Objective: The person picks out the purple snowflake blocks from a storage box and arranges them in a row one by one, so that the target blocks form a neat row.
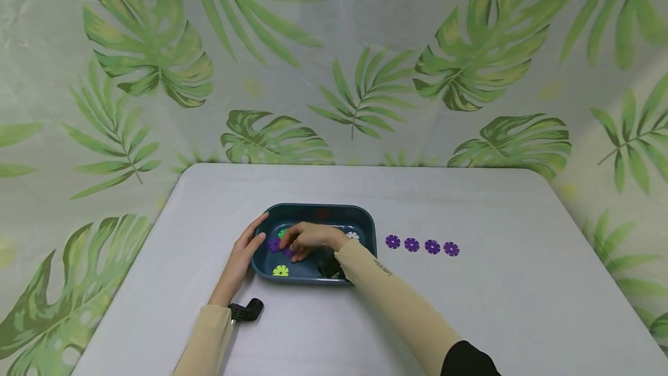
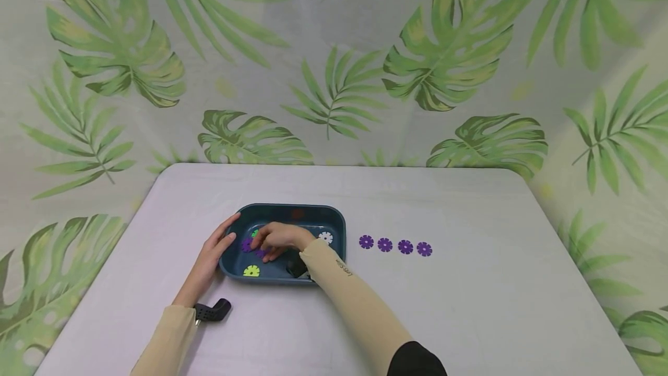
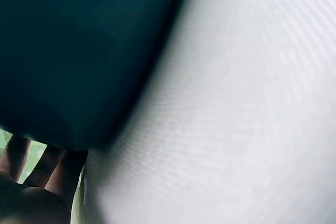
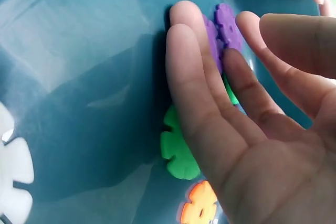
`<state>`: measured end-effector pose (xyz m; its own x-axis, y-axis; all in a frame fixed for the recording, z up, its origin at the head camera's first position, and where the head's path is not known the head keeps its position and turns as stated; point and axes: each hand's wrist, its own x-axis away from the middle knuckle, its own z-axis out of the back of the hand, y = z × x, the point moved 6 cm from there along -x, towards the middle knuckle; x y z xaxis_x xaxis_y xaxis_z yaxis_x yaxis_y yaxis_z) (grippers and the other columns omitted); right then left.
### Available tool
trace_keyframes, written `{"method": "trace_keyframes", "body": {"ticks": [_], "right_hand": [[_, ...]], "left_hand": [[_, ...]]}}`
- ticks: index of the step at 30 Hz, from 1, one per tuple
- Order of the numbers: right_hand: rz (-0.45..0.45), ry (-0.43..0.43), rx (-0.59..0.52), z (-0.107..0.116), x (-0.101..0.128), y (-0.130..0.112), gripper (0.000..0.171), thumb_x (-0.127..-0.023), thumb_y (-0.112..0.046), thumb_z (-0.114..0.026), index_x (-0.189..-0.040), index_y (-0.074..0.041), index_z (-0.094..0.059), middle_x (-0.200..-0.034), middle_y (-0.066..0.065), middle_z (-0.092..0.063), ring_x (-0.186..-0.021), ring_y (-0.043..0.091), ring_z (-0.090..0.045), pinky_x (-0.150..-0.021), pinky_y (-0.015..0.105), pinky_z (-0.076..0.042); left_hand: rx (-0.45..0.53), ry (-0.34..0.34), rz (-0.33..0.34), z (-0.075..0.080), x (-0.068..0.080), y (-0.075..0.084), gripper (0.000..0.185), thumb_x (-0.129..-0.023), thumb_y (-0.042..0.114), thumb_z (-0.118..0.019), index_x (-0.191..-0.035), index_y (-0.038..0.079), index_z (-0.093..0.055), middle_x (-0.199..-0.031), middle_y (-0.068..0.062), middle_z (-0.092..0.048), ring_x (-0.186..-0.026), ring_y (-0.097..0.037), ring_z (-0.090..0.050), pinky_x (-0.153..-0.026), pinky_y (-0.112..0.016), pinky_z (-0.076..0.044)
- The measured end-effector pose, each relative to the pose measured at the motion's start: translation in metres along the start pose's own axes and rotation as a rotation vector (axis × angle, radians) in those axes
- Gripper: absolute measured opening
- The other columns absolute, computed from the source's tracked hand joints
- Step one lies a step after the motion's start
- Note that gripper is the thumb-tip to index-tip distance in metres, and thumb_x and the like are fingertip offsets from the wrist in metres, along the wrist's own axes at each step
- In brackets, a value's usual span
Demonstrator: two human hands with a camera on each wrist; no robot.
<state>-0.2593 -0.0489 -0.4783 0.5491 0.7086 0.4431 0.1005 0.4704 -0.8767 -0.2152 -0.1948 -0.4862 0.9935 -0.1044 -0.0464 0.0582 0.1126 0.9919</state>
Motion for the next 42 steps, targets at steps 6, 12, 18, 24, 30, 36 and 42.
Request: {"method": "trace_keyframes", "body": {"ticks": [6, 12, 18, 24, 30, 36, 42], "right_hand": [[-0.010, 0.037, 0.041, 0.001, -0.002, 0.002, 0.021, -0.092, 0.007, -0.050, -0.109, 0.007, -0.062, -0.086, 0.009, -0.056, -0.063, 0.014, -0.061, -0.063, 0.028, -0.055], [0.048, 0.066, 0.088, 0.006, 0.002, 0.000, 0.014, -0.093, 0.004, -0.053, -0.104, 0.005, -0.060, -0.075, 0.006, -0.054, -0.053, 0.012, -0.055, -0.051, 0.022, -0.048], [0.158, 0.064, 0.099, 0.021, 0.018, -0.009, 0.016, -0.095, 0.002, -0.051, -0.109, 0.004, -0.059, -0.077, 0.005, -0.053, -0.054, 0.012, -0.055, -0.053, 0.022, -0.050], [0.227, 0.110, 0.031, 0.044, 0.050, -0.009, 0.020, -0.097, 0.001, -0.049, -0.114, 0.008, -0.057, -0.081, 0.012, -0.055, -0.060, 0.017, -0.060, -0.064, 0.038, -0.056], [0.257, 0.236, -0.028, 0.081, 0.097, 0.010, 0.024, -0.098, -0.005, -0.051, -0.116, 0.009, -0.055, -0.086, 0.016, -0.056, -0.065, 0.019, -0.060, -0.064, 0.034, -0.055], [0.193, 0.392, -0.056, 0.123, 0.151, 0.046, 0.024, -0.098, -0.010, -0.053, -0.116, 0.006, -0.055, -0.089, 0.014, -0.056, -0.068, 0.020, -0.058, -0.067, 0.035, -0.055], [0.123, 0.521, -0.066, 0.159, 0.205, 0.098, 0.028, -0.099, -0.012, -0.051, -0.119, 0.009, -0.051, -0.087, 0.013, -0.057, -0.069, 0.018, -0.057, -0.069, 0.036, -0.055]], "left_hand": [[-0.006, -0.016, -0.009, -0.004, 0.006, 0.020, 0.046, -0.103, 0.012, -0.042, -0.148, 0.006, -0.034, -0.154, -0.011, -0.026, -0.143, -0.026, -0.015, -0.114, -0.049, -0.010], [-0.012, -0.013, -0.003, -0.004, 0.007, 0.020, 0.046, -0.103, 0.013, -0.042, -0.148, 0.007, -0.035, -0.154, -0.009, -0.026, -0.143, -0.024, -0.016, -0.114, -0.048, -0.011], [-0.024, -0.010, 0.008, -0.004, 0.007, 0.022, 0.046, -0.103, 0.015, -0.042, -0.149, 0.009, -0.035, -0.154, -0.009, -0.026, -0.143, -0.025, -0.016, -0.114, -0.050, -0.011], [-0.011, -0.006, -0.004, -0.002, 0.005, 0.012, 0.047, -0.103, 0.015, -0.043, -0.149, 0.010, -0.035, -0.155, -0.007, -0.026, -0.143, -0.024, -0.014, -0.114, -0.049, -0.010], [-0.013, 0.012, -0.016, 0.002, -0.001, -0.008, 0.045, -0.103, 0.017, -0.043, -0.148, 0.018, -0.039, -0.154, -0.001, -0.028, -0.143, -0.019, -0.016, -0.115, -0.046, -0.010], [-0.016, 0.019, -0.014, 0.002, 0.000, -0.009, 0.044, -0.103, 0.019, -0.044, -0.147, 0.022, -0.040, -0.153, 0.003, -0.030, -0.142, -0.015, -0.017, -0.115, -0.045, -0.011], [-0.021, 0.017, -0.012, 0.002, 0.000, -0.009, 0.044, -0.103, 0.020, -0.044, -0.147, 0.025, -0.040, -0.153, 0.005, -0.030, -0.142, -0.014, -0.017, -0.115, -0.045, -0.011]]}}
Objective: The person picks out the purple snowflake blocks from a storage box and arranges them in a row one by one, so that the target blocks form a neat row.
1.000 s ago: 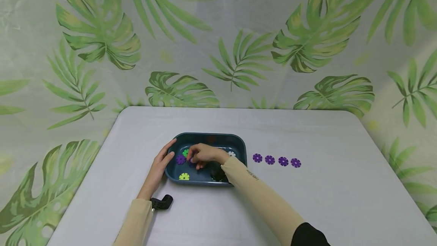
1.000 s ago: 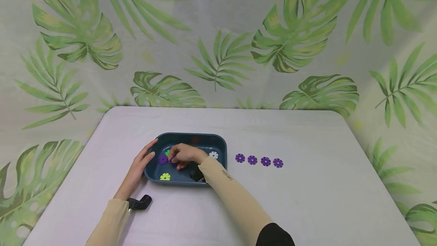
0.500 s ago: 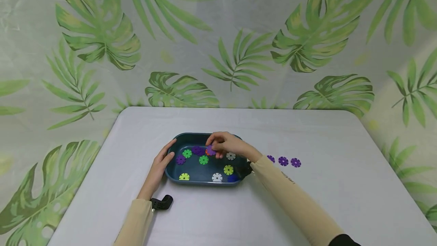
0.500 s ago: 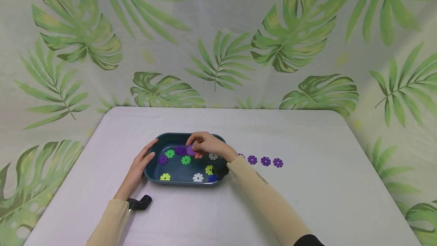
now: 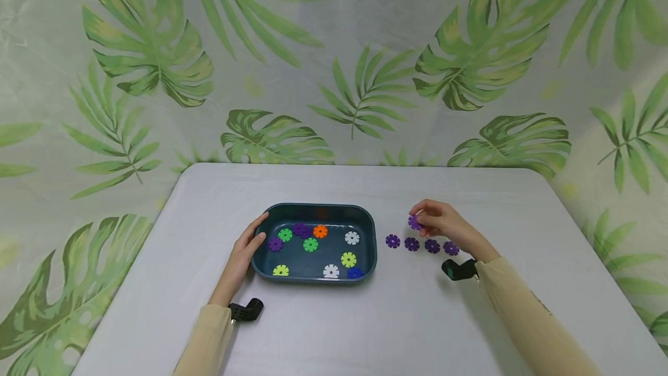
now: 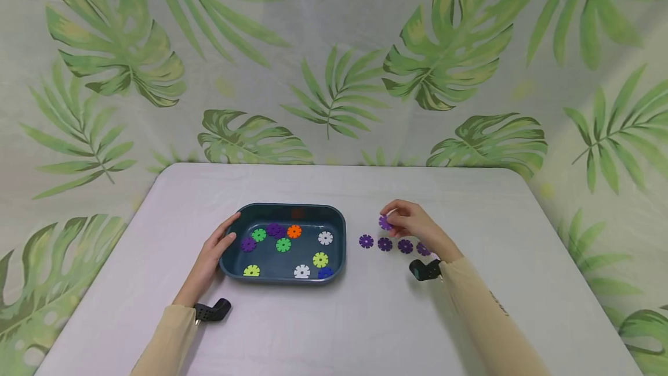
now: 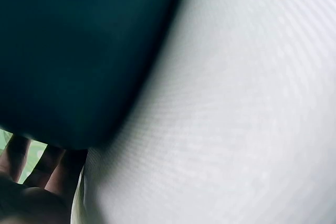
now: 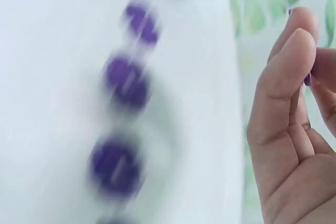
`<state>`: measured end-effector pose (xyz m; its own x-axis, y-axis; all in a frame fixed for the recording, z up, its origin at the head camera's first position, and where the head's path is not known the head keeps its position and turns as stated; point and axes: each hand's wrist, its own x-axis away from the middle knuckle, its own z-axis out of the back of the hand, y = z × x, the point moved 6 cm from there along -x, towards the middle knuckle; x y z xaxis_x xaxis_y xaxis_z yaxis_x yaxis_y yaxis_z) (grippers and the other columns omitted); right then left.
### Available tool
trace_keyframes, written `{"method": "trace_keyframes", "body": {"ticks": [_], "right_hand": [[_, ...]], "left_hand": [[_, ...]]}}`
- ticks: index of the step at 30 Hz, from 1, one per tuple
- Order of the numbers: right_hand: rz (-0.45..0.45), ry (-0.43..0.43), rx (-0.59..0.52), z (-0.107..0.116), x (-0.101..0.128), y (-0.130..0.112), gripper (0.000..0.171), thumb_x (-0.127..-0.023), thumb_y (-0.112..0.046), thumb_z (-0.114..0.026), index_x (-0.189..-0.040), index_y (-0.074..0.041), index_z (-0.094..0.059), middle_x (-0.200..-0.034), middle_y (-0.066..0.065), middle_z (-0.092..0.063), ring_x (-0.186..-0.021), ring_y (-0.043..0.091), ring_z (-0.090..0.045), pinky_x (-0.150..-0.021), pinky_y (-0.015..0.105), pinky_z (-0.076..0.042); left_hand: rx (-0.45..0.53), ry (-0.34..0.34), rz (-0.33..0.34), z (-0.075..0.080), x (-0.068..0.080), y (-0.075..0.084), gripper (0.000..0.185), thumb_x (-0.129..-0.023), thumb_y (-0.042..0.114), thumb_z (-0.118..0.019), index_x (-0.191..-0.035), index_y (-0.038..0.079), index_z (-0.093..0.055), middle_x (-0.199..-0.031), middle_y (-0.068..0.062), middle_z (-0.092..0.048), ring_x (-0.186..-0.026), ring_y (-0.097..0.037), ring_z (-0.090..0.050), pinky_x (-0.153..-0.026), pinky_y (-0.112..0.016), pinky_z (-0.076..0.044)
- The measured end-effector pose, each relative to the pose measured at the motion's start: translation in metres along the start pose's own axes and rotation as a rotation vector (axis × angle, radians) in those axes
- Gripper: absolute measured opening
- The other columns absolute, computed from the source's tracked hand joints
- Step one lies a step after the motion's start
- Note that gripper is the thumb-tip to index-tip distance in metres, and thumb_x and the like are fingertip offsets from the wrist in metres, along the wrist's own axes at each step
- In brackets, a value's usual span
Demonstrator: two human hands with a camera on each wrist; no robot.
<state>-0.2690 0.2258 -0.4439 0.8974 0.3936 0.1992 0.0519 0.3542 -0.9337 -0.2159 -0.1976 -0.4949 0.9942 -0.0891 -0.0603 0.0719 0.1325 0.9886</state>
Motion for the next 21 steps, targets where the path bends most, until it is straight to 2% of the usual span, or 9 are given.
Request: {"method": "trace_keyframes", "body": {"ticks": [6, 11, 17, 21], "right_hand": [[-0.056, 0.111, -0.016, 0.043, 0.035, 0.049, 0.030, -0.099, -0.010, -0.049, -0.119, 0.013, -0.047, -0.088, 0.011, -0.057, -0.068, 0.016, -0.059, -0.065, 0.032, -0.055], [-0.085, 0.184, 0.000, 0.065, 0.055, 0.080, 0.030, -0.099, -0.007, -0.049, -0.118, 0.017, -0.047, -0.088, 0.011, -0.060, -0.068, 0.014, -0.062, -0.064, 0.029, -0.055], [-0.124, 0.208, 0.080, 0.072, 0.067, 0.091, 0.028, -0.098, -0.004, -0.047, -0.115, 0.018, -0.049, -0.086, 0.011, -0.062, -0.066, 0.015, -0.063, -0.061, 0.028, -0.055], [-0.158, 0.229, 0.208, 0.072, 0.069, 0.091, 0.024, -0.098, -0.005, -0.047, -0.113, 0.013, -0.053, -0.089, 0.012, -0.059, -0.066, 0.018, -0.062, -0.059, 0.029, -0.055]], "left_hand": [[0.010, -0.004, 0.018, 0.001, 0.002, 0.002, 0.045, -0.103, 0.018, -0.043, -0.148, 0.022, -0.039, -0.153, 0.004, -0.029, -0.142, -0.015, -0.016, -0.115, -0.046, -0.010], [0.012, -0.017, 0.024, -0.002, 0.008, 0.020, 0.047, -0.103, 0.023, -0.045, -0.149, 0.016, -0.036, -0.155, -0.002, -0.027, -0.143, -0.020, -0.014, -0.114, -0.049, -0.010], [-0.004, -0.026, 0.032, -0.005, 0.011, 0.030, 0.049, -0.103, 0.025, -0.045, -0.149, 0.012, -0.035, -0.155, -0.004, -0.026, -0.143, -0.021, -0.015, -0.114, -0.049, -0.011], [-0.002, -0.025, 0.036, -0.006, 0.011, 0.030, 0.049, -0.103, 0.026, -0.045, -0.149, 0.013, -0.035, -0.155, -0.004, -0.026, -0.143, -0.021, -0.014, -0.114, -0.049, -0.011]]}}
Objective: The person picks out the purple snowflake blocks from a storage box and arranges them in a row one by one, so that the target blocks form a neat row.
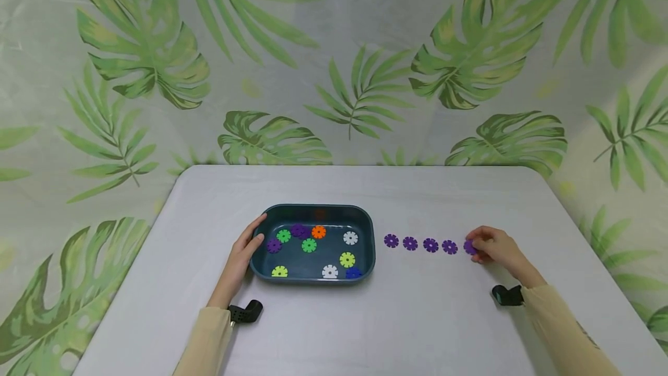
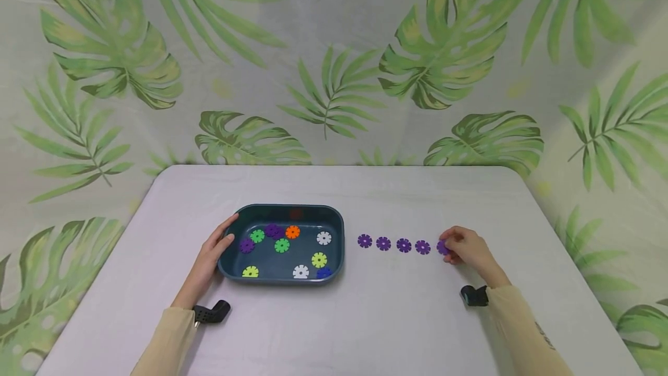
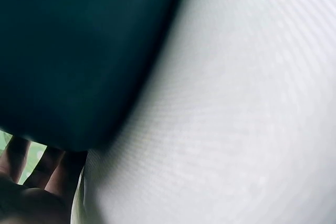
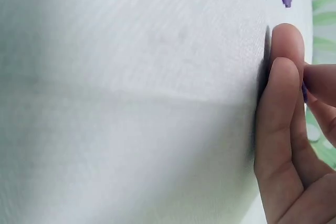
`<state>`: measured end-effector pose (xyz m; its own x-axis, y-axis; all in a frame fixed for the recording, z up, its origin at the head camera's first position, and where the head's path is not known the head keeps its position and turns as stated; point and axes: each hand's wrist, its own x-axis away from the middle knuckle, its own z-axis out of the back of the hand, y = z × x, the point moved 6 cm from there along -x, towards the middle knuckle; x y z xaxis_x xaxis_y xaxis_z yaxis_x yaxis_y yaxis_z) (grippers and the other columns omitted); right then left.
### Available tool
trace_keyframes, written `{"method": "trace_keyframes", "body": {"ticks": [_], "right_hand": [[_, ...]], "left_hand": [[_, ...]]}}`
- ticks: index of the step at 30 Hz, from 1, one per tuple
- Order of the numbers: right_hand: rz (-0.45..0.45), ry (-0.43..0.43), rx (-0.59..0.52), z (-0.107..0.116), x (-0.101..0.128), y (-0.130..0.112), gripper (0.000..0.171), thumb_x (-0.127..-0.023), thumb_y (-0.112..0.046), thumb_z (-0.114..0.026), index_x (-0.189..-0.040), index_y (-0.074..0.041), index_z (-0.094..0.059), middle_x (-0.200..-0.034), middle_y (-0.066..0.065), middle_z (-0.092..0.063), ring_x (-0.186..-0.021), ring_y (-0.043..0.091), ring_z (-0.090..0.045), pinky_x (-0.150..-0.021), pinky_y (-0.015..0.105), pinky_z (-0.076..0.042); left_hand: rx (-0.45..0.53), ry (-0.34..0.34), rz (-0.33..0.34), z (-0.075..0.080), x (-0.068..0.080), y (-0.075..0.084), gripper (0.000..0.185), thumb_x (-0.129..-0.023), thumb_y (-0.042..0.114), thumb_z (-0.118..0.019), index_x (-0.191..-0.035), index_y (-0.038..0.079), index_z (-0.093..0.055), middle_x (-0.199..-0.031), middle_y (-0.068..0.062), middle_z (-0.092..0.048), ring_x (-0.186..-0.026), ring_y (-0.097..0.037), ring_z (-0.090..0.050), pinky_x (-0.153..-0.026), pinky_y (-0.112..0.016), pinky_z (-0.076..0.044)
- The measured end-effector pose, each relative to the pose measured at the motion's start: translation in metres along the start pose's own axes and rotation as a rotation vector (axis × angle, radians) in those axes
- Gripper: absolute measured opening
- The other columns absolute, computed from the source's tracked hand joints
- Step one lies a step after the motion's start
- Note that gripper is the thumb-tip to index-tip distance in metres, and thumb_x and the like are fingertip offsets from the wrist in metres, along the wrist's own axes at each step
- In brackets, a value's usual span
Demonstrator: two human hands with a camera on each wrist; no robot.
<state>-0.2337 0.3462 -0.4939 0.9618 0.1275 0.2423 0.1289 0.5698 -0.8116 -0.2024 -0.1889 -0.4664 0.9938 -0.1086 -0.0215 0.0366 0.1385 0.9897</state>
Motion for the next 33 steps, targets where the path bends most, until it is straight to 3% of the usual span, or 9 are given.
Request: {"method": "trace_keyframes", "body": {"ticks": [6, 8, 14, 20, 29, 33], "right_hand": [[0.018, 0.070, 0.150, 0.003, 0.000, -0.012, 0.021, -0.097, -0.007, -0.047, -0.110, 0.007, -0.057, -0.094, 0.016, -0.056, -0.065, 0.019, -0.060, -0.057, 0.029, -0.053], [0.044, 0.085, 0.114, 0.004, -0.002, -0.020, 0.024, -0.098, -0.008, -0.047, -0.112, 0.009, -0.056, -0.097, 0.021, -0.056, -0.064, 0.019, -0.060, -0.058, 0.029, -0.053], [0.120, 0.024, -0.114, -0.013, -0.014, -0.060, 0.034, -0.101, -0.014, -0.048, -0.121, 0.013, -0.049, -0.108, 0.026, -0.054, -0.069, 0.019, -0.061, -0.065, 0.031, -0.056], [0.194, -0.101, -0.262, -0.055, -0.026, -0.122, 0.034, -0.101, -0.016, -0.050, -0.121, 0.011, -0.049, -0.101, 0.013, -0.058, -0.075, 0.023, -0.062, -0.070, 0.031, -0.055], [0.216, -0.286, -0.308, -0.141, -0.051, -0.198, 0.029, -0.099, -0.015, -0.052, -0.120, 0.006, -0.054, -0.115, 0.027, -0.057, -0.073, 0.020, -0.062, -0.068, 0.031, -0.056], [0.223, -0.368, -0.286, -0.182, -0.061, -0.218, 0.027, -0.099, -0.013, -0.052, -0.118, 0.004, -0.056, -0.120, 0.028, -0.057, -0.078, 0.031, -0.064, -0.069, 0.034, -0.056]], "left_hand": [[0.016, 0.008, -0.008, 0.002, -0.005, -0.012, 0.046, -0.103, 0.022, -0.044, -0.149, 0.017, -0.037, -0.155, -0.001, -0.026, -0.143, -0.019, -0.014, -0.114, -0.049, -0.009], [0.013, 0.016, -0.013, 0.004, -0.008, -0.020, 0.045, -0.103, 0.020, -0.043, -0.148, 0.020, -0.038, -0.154, 0.002, -0.027, -0.143, -0.017, -0.015, -0.114, -0.049, -0.009], [0.006, 0.009, -0.005, 0.004, -0.007, -0.017, 0.047, -0.103, 0.021, -0.043, -0.149, 0.015, -0.035, -0.155, -0.001, -0.026, -0.143, -0.019, -0.014, -0.114, -0.048, -0.010], [0.010, 0.022, -0.012, 0.006, -0.012, -0.031, 0.045, -0.104, 0.018, -0.042, -0.148, 0.022, -0.038, -0.154, 0.003, -0.027, -0.143, -0.016, -0.015, -0.115, -0.048, -0.009], [0.006, 0.027, -0.030, 0.005, -0.012, -0.029, 0.044, -0.103, 0.022, -0.044, -0.147, 0.025, -0.040, -0.153, 0.004, -0.029, -0.142, -0.015, -0.017, -0.115, -0.046, -0.011], [0.008, 0.030, -0.028, 0.005, -0.012, -0.030, 0.044, -0.103, 0.020, -0.044, -0.147, 0.024, -0.040, -0.153, 0.003, -0.029, -0.142, -0.015, -0.017, -0.115, -0.046, -0.011]]}}
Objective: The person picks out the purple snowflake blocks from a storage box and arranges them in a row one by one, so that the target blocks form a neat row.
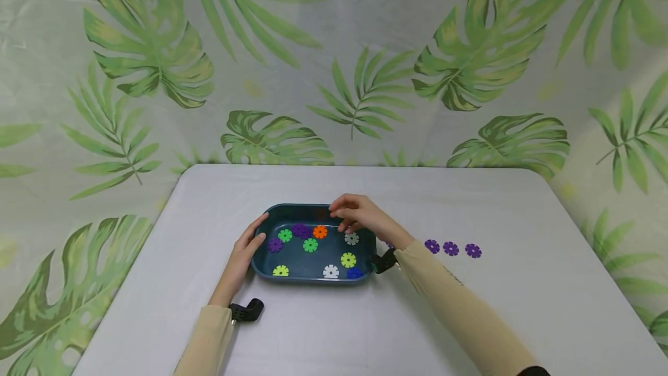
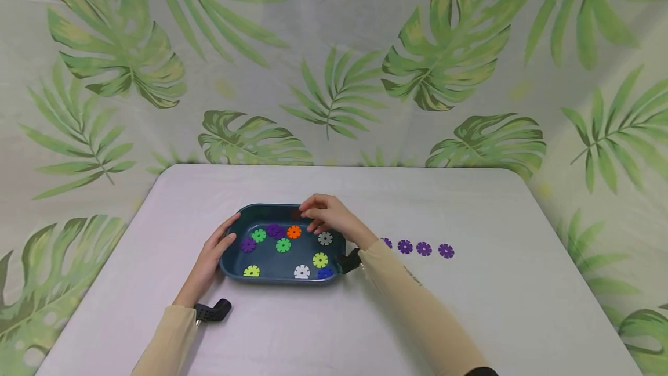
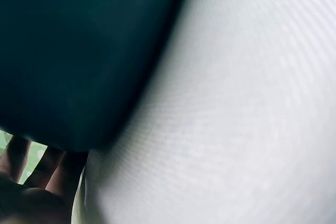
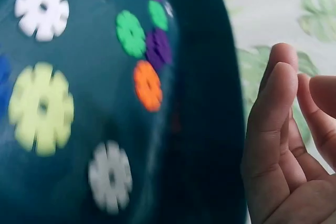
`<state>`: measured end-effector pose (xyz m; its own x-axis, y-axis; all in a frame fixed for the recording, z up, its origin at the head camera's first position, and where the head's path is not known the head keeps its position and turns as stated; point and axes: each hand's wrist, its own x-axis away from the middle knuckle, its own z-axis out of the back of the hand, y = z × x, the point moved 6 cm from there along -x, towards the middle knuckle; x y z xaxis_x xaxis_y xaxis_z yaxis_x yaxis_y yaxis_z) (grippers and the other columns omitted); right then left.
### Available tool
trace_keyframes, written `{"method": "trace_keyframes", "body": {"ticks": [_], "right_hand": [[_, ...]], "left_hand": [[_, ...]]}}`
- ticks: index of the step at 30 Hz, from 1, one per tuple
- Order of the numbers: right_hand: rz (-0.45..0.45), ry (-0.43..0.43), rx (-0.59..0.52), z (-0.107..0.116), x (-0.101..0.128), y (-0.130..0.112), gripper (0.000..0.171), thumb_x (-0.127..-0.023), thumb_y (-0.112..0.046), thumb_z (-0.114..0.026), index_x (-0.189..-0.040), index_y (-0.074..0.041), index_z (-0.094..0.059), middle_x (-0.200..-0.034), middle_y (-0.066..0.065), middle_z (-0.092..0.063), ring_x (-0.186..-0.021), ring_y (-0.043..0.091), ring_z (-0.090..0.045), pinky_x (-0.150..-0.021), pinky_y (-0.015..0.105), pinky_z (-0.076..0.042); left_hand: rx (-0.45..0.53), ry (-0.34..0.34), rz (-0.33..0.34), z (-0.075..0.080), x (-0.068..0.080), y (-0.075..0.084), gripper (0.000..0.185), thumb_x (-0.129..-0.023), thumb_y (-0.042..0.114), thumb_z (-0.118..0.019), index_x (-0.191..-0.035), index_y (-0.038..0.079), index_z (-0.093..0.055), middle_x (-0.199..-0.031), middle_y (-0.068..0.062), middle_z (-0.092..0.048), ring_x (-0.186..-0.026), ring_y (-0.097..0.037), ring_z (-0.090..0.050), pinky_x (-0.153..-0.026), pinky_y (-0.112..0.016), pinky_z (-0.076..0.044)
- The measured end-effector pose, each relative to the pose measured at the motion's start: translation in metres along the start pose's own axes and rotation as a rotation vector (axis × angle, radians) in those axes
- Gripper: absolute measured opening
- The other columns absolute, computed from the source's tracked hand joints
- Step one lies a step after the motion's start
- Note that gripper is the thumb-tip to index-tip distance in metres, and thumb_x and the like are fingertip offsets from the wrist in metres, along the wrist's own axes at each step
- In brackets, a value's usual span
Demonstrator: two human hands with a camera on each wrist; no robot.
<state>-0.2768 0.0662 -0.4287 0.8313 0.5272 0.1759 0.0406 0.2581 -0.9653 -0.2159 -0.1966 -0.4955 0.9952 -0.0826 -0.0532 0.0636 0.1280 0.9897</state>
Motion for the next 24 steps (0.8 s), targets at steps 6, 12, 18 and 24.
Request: {"method": "trace_keyframes", "body": {"ticks": [6, 12, 18, 24], "right_hand": [[-0.029, -0.084, 0.042, -0.045, -0.034, 0.006, 0.026, -0.098, -0.007, -0.050, -0.120, 0.005, -0.057, -0.122, 0.024, -0.057, -0.076, 0.028, -0.063, -0.065, 0.031, -0.056], [-0.069, -0.103, 0.114, -0.069, -0.052, 0.013, 0.028, -0.098, -0.004, -0.049, -0.123, 0.002, -0.057, -0.118, 0.019, -0.057, -0.074, 0.021, -0.062, -0.066, 0.034, -0.056], [-0.109, -0.114, 0.170, -0.080, -0.059, 0.017, 0.028, -0.096, 0.000, -0.048, -0.122, 0.001, -0.059, -0.112, 0.015, -0.058, -0.074, 0.024, -0.063, -0.065, 0.034, -0.056], [-0.104, -0.101, 0.186, -0.082, -0.062, 0.024, 0.024, -0.092, 0.007, -0.049, -0.112, 0.004, -0.063, -0.096, 0.014, -0.060, -0.071, 0.019, -0.062, -0.065, 0.031, -0.055]], "left_hand": [[0.000, 0.002, 0.001, 0.000, -0.001, -0.002, 0.044, -0.103, 0.020, -0.044, -0.147, 0.022, -0.040, -0.154, 0.002, -0.029, -0.142, -0.017, -0.016, -0.115, -0.047, -0.010], [0.007, -0.003, -0.004, 0.001, -0.001, -0.001, 0.044, -0.103, 0.022, -0.044, -0.147, 0.024, -0.040, -0.153, 0.005, -0.029, -0.142, -0.015, -0.017, -0.114, -0.047, -0.010], [0.008, -0.008, -0.006, 0.000, -0.002, -0.001, 0.044, -0.103, 0.023, -0.044, -0.147, 0.025, -0.040, -0.153, 0.004, -0.029, -0.142, -0.015, -0.017, -0.114, -0.048, -0.010], [0.005, -0.001, 0.001, 0.000, -0.003, -0.003, 0.044, -0.103, 0.022, -0.044, -0.147, 0.023, -0.040, -0.153, 0.003, -0.029, -0.142, -0.016, -0.017, -0.114, -0.047, -0.010]]}}
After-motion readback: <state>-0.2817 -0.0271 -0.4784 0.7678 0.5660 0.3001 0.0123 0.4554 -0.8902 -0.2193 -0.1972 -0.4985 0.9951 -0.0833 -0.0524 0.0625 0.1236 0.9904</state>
